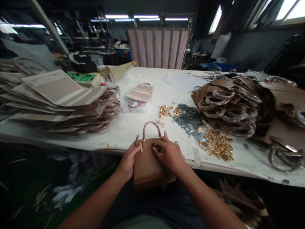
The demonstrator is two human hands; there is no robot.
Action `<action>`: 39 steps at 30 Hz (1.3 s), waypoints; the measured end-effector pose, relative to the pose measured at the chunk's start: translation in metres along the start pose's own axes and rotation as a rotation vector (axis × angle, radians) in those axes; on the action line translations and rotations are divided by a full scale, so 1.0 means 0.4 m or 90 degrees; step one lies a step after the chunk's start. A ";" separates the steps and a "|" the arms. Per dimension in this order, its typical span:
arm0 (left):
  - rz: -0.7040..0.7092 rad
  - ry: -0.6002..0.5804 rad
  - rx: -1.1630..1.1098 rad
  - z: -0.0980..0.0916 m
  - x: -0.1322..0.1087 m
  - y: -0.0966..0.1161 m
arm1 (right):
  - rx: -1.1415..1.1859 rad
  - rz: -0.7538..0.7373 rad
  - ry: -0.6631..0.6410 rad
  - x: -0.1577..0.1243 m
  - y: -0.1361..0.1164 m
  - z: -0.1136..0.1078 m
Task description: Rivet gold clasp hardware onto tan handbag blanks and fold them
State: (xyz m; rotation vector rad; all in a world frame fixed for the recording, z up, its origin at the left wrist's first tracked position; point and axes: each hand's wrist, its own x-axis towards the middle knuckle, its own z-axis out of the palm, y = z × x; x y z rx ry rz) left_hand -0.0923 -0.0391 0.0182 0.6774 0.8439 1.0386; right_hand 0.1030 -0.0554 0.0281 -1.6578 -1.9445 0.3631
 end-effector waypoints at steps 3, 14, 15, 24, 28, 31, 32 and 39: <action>-0.021 0.025 -0.006 -0.013 0.031 -0.028 | -0.022 -0.003 -0.039 0.025 0.015 0.005; -0.024 0.100 0.070 -0.057 0.085 -0.080 | -0.188 -0.112 -0.159 0.087 0.077 0.043; -0.022 0.101 0.073 -0.057 0.086 -0.080 | -0.187 -0.125 -0.165 0.089 0.079 0.044; -0.025 0.101 0.076 -0.044 0.086 -0.073 | -0.224 -0.138 -0.160 0.092 0.084 0.055; -0.028 0.106 0.081 -0.043 0.085 -0.074 | -0.173 -0.167 -0.185 0.098 0.094 0.049; -0.020 0.107 0.085 -0.042 0.086 -0.076 | -0.164 -0.183 -0.226 0.110 0.095 0.036; -0.021 0.106 0.086 -0.042 0.087 -0.077 | -0.167 -0.184 -0.238 0.113 0.094 0.033; -0.021 0.117 0.100 -0.041 0.087 -0.072 | -0.176 -0.195 -0.259 0.119 0.097 0.030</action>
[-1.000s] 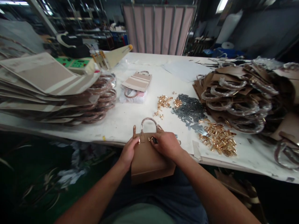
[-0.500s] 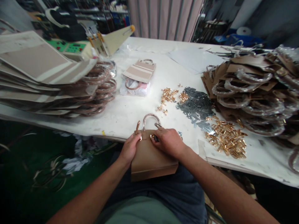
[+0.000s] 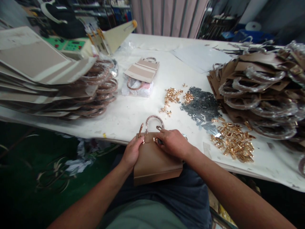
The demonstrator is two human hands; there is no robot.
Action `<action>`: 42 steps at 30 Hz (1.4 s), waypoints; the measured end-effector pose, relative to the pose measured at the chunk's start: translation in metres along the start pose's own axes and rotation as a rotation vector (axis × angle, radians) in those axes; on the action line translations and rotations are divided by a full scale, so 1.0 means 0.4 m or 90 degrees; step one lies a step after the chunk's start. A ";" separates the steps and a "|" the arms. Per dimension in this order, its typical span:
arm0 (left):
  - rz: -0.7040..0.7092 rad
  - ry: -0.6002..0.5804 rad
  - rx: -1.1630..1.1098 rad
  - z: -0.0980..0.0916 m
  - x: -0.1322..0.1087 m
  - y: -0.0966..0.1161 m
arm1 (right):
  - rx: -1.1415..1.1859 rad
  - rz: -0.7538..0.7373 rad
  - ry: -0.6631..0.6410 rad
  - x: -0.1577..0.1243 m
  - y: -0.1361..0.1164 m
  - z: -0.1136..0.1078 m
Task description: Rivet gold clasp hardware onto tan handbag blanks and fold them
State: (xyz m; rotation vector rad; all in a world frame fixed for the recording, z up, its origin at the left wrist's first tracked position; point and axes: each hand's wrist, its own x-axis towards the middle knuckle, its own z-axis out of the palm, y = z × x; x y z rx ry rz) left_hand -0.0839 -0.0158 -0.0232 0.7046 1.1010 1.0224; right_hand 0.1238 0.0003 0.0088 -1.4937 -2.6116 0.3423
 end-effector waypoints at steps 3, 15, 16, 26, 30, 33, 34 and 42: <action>-0.007 0.003 0.002 0.001 -0.001 0.004 | -0.015 -0.003 0.004 0.002 0.001 0.005; -0.025 0.010 0.005 0.003 0.000 -0.001 | -0.030 0.015 0.035 -0.010 -0.002 0.018; -0.023 0.009 0.007 0.002 0.000 -0.002 | -0.025 0.014 0.032 -0.010 -0.003 0.018; -0.005 -0.003 -0.018 0.002 -0.026 0.011 | 0.100 0.042 0.055 -0.025 -0.013 -0.017; 0.051 -0.051 -0.062 0.019 -0.086 0.044 | 0.174 0.079 0.170 -0.100 -0.070 -0.040; 0.175 -0.072 -0.034 0.054 -0.161 0.091 | 0.249 0.125 0.359 -0.164 -0.145 -0.053; 0.217 -0.075 -0.015 0.068 -0.191 0.105 | 0.282 0.131 0.409 -0.184 -0.172 -0.059; 0.418 -0.283 0.048 0.140 -0.391 0.119 | 0.551 0.155 0.474 -0.294 -0.328 -0.143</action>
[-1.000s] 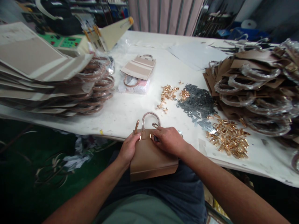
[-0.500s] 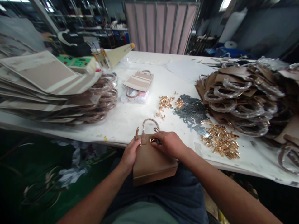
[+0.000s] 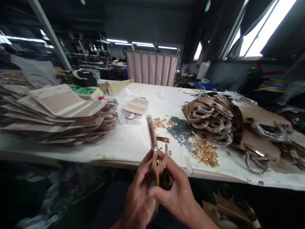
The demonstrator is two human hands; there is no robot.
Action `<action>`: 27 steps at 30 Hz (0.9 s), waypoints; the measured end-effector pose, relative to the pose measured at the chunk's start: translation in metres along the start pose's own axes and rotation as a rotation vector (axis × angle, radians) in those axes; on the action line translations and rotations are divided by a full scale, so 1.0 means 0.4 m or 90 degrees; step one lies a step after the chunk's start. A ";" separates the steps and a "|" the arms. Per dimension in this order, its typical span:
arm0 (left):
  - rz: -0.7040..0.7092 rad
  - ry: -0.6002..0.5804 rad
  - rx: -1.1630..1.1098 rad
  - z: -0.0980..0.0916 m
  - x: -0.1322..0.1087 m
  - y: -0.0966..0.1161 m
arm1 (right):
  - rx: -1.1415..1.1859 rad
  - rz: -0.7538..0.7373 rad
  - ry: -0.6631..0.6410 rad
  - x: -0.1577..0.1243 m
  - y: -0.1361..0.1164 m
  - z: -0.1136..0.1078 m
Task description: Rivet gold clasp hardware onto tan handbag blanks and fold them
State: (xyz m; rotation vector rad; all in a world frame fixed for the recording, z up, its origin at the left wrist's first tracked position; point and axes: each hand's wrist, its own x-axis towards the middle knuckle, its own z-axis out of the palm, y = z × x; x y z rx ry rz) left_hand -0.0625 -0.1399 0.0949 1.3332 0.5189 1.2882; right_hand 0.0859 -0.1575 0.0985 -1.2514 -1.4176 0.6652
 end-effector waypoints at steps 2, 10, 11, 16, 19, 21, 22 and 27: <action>0.078 -0.029 0.030 0.012 -0.013 0.014 | 0.037 0.025 0.033 -0.010 -0.028 -0.016; 0.177 0.056 0.261 -0.056 0.018 0.074 | 0.298 0.100 0.174 -0.015 -0.028 -0.082; 0.184 0.095 0.274 -0.078 0.036 0.078 | 0.331 0.111 0.185 -0.007 -0.032 -0.089; 0.159 0.159 0.206 -0.174 0.147 0.125 | 0.375 0.132 0.180 0.062 -0.098 -0.133; 0.113 0.051 0.116 -0.199 0.193 0.169 | 0.344 0.167 0.132 0.093 -0.133 -0.162; 0.033 -0.031 0.041 -0.204 0.208 0.185 | 0.350 0.207 0.086 0.097 -0.137 -0.170; -0.019 -0.069 0.011 -0.207 0.212 0.185 | 0.362 0.229 0.061 0.095 -0.133 -0.168; -0.230 -0.200 0.003 -0.238 0.217 0.118 | 0.397 0.309 0.011 0.072 -0.070 -0.120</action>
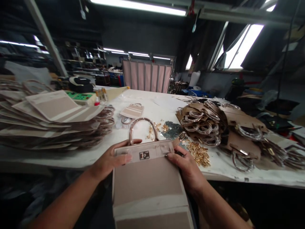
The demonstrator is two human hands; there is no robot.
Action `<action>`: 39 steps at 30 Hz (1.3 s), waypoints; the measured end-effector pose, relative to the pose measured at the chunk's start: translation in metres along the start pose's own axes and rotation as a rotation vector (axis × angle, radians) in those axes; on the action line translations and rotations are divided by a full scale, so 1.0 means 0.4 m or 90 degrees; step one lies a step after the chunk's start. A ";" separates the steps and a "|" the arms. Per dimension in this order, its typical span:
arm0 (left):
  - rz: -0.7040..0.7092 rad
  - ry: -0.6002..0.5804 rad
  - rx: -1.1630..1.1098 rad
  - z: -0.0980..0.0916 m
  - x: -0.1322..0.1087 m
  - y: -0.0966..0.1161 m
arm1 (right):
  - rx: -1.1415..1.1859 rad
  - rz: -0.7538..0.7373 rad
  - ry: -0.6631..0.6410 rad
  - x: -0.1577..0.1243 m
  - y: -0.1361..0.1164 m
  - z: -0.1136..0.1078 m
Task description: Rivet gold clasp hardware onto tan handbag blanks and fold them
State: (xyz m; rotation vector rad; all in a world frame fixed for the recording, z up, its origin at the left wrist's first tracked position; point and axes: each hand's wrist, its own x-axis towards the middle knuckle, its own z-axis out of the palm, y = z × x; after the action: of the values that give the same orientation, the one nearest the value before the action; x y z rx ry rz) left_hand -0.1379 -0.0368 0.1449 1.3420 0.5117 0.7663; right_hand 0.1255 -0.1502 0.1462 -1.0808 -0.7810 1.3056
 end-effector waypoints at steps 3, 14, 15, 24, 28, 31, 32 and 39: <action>-0.027 0.022 0.046 -0.029 0.013 -0.050 | -0.027 0.023 0.009 0.031 0.044 -0.006; -0.063 0.064 -0.309 0.109 -0.020 -0.134 | -0.379 0.042 -0.116 0.131 -0.248 -0.021; -0.084 0.037 -0.353 0.122 -0.036 -0.155 | -0.429 0.056 -0.162 0.145 -0.262 -0.017; -0.359 0.245 -0.377 0.120 -0.135 -0.469 | -0.803 0.044 -0.393 0.354 0.095 -0.009; -0.333 0.344 -0.362 0.078 -0.103 -0.530 | -0.834 -0.008 -0.290 0.416 0.192 -0.029; -0.325 0.352 -0.363 0.069 -0.071 -0.540 | -0.830 -0.096 -0.169 0.409 0.179 -0.035; -0.320 0.355 -0.366 0.072 -0.062 -0.541 | -0.813 -0.130 -0.120 0.396 0.168 -0.033; -0.343 0.408 -0.445 0.105 -0.014 -0.520 | -0.363 -0.164 0.047 0.271 0.180 0.009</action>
State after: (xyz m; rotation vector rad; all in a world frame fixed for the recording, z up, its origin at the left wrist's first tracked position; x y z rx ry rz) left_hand -0.0702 -0.0788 -0.0520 0.2587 0.9525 0.8037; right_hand 0.1119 -0.0477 0.0672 -1.4081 -1.2337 0.8347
